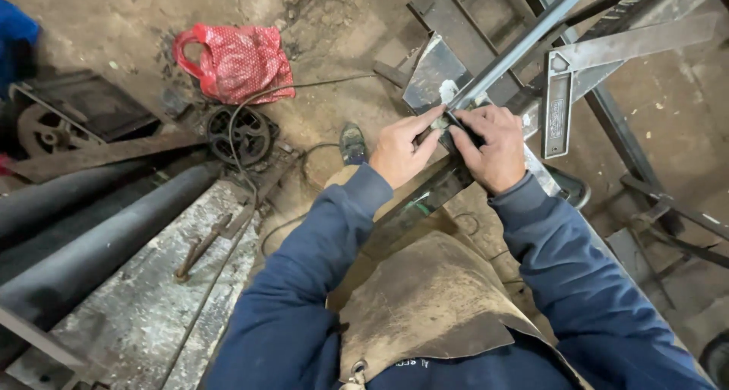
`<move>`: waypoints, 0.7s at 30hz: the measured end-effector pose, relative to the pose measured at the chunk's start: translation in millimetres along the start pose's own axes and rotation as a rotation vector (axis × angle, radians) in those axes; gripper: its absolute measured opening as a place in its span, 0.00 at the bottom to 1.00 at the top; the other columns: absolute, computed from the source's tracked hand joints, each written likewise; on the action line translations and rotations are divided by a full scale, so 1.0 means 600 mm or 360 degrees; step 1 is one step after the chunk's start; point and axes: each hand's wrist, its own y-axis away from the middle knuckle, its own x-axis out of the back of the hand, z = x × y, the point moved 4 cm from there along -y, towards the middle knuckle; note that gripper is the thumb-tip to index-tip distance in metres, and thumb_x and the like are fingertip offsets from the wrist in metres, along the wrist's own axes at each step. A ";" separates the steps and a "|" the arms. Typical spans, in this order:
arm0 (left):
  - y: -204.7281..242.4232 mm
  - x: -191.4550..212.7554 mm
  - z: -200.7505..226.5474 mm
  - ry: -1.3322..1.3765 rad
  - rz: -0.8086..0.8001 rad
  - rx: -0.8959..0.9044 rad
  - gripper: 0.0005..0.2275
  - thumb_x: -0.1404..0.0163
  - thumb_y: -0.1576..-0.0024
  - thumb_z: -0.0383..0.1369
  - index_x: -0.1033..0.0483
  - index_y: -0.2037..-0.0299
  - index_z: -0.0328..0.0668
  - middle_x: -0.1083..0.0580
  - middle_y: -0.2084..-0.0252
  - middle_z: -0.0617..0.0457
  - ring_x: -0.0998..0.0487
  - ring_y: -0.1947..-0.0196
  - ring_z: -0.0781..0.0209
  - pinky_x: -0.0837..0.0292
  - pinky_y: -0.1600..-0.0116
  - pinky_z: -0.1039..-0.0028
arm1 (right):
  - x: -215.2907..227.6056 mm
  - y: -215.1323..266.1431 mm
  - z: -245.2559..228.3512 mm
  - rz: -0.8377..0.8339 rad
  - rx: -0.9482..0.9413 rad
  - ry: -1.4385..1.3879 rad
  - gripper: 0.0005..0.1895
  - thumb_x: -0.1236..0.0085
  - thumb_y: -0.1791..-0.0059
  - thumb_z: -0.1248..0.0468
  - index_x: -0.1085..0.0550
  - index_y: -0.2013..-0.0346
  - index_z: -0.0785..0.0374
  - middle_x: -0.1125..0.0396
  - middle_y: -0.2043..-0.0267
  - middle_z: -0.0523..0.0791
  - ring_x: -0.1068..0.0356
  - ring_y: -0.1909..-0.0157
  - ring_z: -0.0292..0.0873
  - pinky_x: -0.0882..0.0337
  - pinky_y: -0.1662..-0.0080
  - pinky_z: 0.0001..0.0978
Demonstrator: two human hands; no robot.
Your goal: The person aligns metal bars on a frame using a try square and secures them with clamps. They repeatedly check alignment and adjust the clamps to hold the pieces in place.
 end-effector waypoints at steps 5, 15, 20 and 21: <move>0.001 -0.003 -0.007 -0.0009 -0.0059 0.0058 0.18 0.45 0.39 0.30 0.25 0.38 0.47 0.23 0.63 0.43 0.23 0.71 0.55 0.25 0.62 0.69 | 0.000 -0.002 -0.004 -0.0023 0.0025 0.0061 0.12 0.35 0.49 0.64 0.20 0.50 0.61 0.30 0.58 0.48 0.33 0.54 0.53 0.37 0.50 0.44; 0.005 -0.008 -0.010 -0.0073 -0.0140 0.0077 0.20 0.46 0.38 0.31 0.28 0.35 0.50 0.22 0.59 0.39 0.18 0.65 0.47 0.23 0.58 0.65 | -0.005 0.001 -0.003 -0.0043 0.0042 0.0156 0.13 0.36 0.48 0.64 0.21 0.49 0.61 0.30 0.56 0.48 0.33 0.53 0.53 0.39 0.49 0.44; 0.005 -0.010 -0.009 -0.0150 -0.0113 0.0056 0.20 0.46 0.38 0.31 0.29 0.35 0.51 0.22 0.60 0.39 0.19 0.65 0.46 0.23 0.59 0.65 | -0.009 0.004 0.001 -0.0027 0.0070 0.0182 0.12 0.37 0.48 0.64 0.21 0.50 0.61 0.30 0.56 0.47 0.33 0.53 0.53 0.39 0.50 0.45; 0.006 -0.011 -0.008 -0.0151 -0.0115 0.0052 0.20 0.46 0.38 0.31 0.29 0.35 0.51 0.22 0.60 0.39 0.19 0.65 0.46 0.23 0.59 0.65 | -0.009 0.003 0.000 -0.0023 0.0070 0.0183 0.12 0.37 0.48 0.64 0.21 0.50 0.61 0.30 0.56 0.47 0.33 0.53 0.53 0.39 0.50 0.45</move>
